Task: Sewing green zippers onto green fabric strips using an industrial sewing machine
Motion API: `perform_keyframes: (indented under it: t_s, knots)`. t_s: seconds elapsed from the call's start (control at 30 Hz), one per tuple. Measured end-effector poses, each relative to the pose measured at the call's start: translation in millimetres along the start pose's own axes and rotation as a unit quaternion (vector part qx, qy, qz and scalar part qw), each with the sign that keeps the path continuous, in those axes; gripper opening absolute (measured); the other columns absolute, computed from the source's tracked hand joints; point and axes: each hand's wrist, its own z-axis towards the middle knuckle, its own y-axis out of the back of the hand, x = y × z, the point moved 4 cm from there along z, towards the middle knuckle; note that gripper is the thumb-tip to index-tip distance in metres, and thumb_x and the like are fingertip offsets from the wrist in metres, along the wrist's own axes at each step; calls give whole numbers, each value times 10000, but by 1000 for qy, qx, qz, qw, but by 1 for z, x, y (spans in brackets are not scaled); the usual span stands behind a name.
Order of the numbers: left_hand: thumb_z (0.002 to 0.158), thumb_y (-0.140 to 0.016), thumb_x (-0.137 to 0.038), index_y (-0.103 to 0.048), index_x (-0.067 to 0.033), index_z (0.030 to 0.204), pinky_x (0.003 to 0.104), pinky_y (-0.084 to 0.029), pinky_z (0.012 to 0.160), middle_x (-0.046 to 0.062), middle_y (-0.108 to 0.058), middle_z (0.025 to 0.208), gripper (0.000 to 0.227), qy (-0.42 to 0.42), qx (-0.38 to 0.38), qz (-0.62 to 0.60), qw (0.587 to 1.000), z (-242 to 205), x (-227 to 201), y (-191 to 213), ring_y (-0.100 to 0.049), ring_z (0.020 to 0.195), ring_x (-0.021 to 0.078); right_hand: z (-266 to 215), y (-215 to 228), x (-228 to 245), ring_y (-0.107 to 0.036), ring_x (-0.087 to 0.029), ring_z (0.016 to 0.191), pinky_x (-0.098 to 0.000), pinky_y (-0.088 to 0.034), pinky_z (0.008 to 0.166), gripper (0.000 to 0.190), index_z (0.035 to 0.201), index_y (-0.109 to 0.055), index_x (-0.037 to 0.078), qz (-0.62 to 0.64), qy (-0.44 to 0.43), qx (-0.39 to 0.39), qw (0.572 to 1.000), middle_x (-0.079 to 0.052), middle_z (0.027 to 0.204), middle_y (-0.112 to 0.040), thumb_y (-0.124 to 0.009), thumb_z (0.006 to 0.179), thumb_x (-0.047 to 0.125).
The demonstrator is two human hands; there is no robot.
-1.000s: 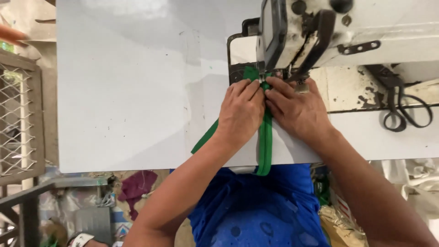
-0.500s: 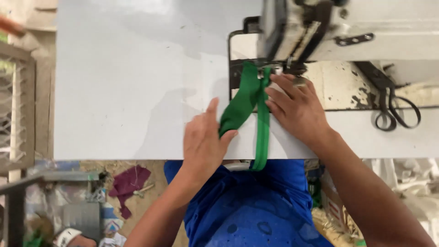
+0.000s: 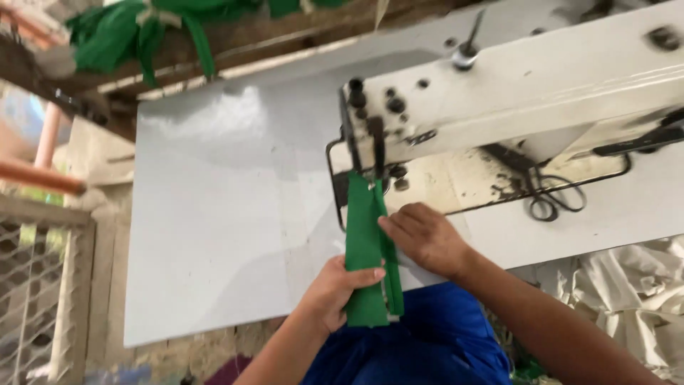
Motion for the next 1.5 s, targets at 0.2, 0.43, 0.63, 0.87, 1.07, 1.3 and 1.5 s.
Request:
perform_keyframes:
  t_s: [0.2,0.43,0.63,0.87,1.07,1.3,1.5]
  knots:
    - [759,-815,-43,-712,2,990,425,-623,675,111,-702,830,256,10,19,0,1000,-1,3,0,-693,741,252,6,-18,-1,-559,-279,820,-403,-522,696,195,1186,-615,-41,-41,66,11,997,-135,984,-598,-616,997,3]
    - [694,-901,17,-745,68,947,493,-630,584,242,-749,814,301,-31,16,-44,998,5,13,-3,-762,720,375,12,-12,7,-635,-301,784,-402,-537,702,243,1015,-719,0,-38,72,-64,995,-122,859,-595,-497,1063,87]
    - [740,-925,-97,-725,94,967,460,-615,513,229,-733,769,358,-19,1,26,999,-2,11,1,-747,656,341,3,-28,8,-631,-300,850,-403,-519,752,341,980,-706,46,-31,50,-66,996,-110,909,-616,-400,1099,137]
    - [936,-744,-401,-751,-155,923,288,-553,667,-19,-582,821,246,-653,-199,576,449,23,-101,36,-656,749,193,-10,-43,5,-669,-269,842,-408,-538,766,339,995,-728,87,19,-20,-40,999,-67,912,-676,-419,1106,170]
    - [989,-563,-129,-728,-12,1119,500,-348,1256,78,-725,1186,240,-626,34,745,228,63,-76,13,-569,1288,295,-7,-35,1,-701,-397,933,-517,-565,827,355,1002,-713,38,116,-49,-17,992,-143,929,-699,-408,1091,196]
    - [976,-627,-169,-681,-16,1249,445,-469,1126,149,-641,1371,317,-612,154,646,430,81,-79,27,-591,1285,381,10,-8,3,-614,-441,870,-567,-533,917,336,884,-511,-43,154,-31,-72,985,-200,823,-542,-313,1114,100]
    - [858,-741,-203,-782,-94,1106,363,-574,1052,20,-721,1294,274,-577,81,663,469,98,-79,40,-641,1276,235,7,-3,7,-569,-399,823,-492,-549,1002,413,816,-464,-17,136,-36,-49,989,-178,843,-495,-195,1112,89]
